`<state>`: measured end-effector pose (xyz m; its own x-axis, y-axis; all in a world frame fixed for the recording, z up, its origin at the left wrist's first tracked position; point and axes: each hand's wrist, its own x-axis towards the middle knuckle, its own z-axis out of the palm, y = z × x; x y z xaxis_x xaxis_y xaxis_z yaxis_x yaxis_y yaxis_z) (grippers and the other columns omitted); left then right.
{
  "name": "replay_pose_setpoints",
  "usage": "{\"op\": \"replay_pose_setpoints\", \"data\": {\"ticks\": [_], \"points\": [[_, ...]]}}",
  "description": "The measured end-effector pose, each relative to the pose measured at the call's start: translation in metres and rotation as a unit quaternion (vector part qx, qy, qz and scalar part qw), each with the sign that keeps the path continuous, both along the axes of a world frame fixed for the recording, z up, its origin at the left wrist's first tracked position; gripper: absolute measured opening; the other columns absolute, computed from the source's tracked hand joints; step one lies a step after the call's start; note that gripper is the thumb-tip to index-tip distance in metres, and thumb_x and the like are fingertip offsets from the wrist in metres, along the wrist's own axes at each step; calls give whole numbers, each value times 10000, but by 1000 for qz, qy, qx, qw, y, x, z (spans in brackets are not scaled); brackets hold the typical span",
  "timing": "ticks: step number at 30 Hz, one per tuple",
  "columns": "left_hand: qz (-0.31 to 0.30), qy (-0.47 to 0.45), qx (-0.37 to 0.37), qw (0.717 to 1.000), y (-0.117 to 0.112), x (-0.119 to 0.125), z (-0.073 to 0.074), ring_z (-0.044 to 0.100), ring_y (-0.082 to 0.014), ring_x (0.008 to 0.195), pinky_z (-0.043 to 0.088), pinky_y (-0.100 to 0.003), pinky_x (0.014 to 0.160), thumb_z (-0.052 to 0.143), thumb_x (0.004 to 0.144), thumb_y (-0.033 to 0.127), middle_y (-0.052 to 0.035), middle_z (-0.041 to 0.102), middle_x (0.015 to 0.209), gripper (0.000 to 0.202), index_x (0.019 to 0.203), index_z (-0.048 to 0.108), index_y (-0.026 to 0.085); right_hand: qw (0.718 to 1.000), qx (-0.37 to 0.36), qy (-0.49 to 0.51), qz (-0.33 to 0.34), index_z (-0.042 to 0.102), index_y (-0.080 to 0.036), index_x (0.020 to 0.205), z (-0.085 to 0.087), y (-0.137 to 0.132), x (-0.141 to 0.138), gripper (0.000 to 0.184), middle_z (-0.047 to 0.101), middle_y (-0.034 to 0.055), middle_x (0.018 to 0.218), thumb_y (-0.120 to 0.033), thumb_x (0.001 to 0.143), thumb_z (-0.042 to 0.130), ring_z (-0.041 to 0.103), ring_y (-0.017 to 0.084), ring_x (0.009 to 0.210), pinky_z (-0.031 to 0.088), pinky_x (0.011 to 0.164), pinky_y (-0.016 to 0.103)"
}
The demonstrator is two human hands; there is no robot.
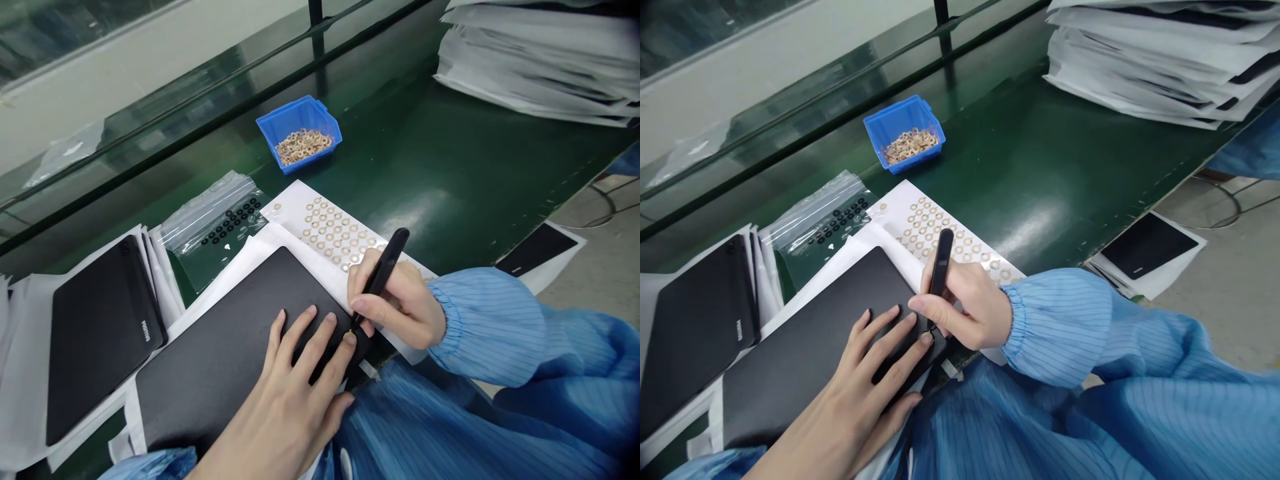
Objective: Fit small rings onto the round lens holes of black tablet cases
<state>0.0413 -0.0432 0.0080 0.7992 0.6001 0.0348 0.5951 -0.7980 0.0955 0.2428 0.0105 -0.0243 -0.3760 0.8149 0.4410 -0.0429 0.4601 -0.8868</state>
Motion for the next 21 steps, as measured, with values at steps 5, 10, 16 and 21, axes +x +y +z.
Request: {"op": "replay_pose_setpoints", "data": {"ticks": [5, 10, 16, 21], "points": [[16, -29, 20, 999, -3, 3, -1, 330, -292, 1282, 301, -562, 1024, 440, 927, 238, -83, 463, 1339, 389, 1304, 428, 140, 999, 36, 24, 3, 464, -165, 814, -4, 1, 0, 56, 498, -34, 573, -161, 842, 512, 494, 69, 397, 407, 397, 206], [20, -35, 37, 998, -3, 5, -4, 358, -284, 1259, 299, -542, 1019, 434, 932, 239, -84, 478, 1326, 367, 1287, 442, 145, 996, 83, 11, -25, 474, -153, 790, -3, 2, 0, 66, 493, -11, 626, -148, 822, 532, 493, 82, 519, 393, 485, 224], [20, -11, 25, 999, -3, 6, -6, 317, -289, 1272, 283, -561, 1015, 413, 937, 246, -76, 440, 1356, 391, 1321, 404, 174, 994, 98, -6, -42, 482, -149, 791, -2, 0, 1, 53, 493, 5, 659, -140, 822, 523, 485, 94, 579, 389, 535, 241], [3, -6, -32, 999, 1, 2, 1, 268, -289, 1289, 220, -581, 1047, 452, 917, 229, -75, 419, 1358, 450, 1354, 357, 183, 994, 109, -8, -32, 474, -154, 794, -3, 1, 1, 63, 482, -5, 649, -126, 811, 528, 478, 90, 563, 376, 523, 238]]}}
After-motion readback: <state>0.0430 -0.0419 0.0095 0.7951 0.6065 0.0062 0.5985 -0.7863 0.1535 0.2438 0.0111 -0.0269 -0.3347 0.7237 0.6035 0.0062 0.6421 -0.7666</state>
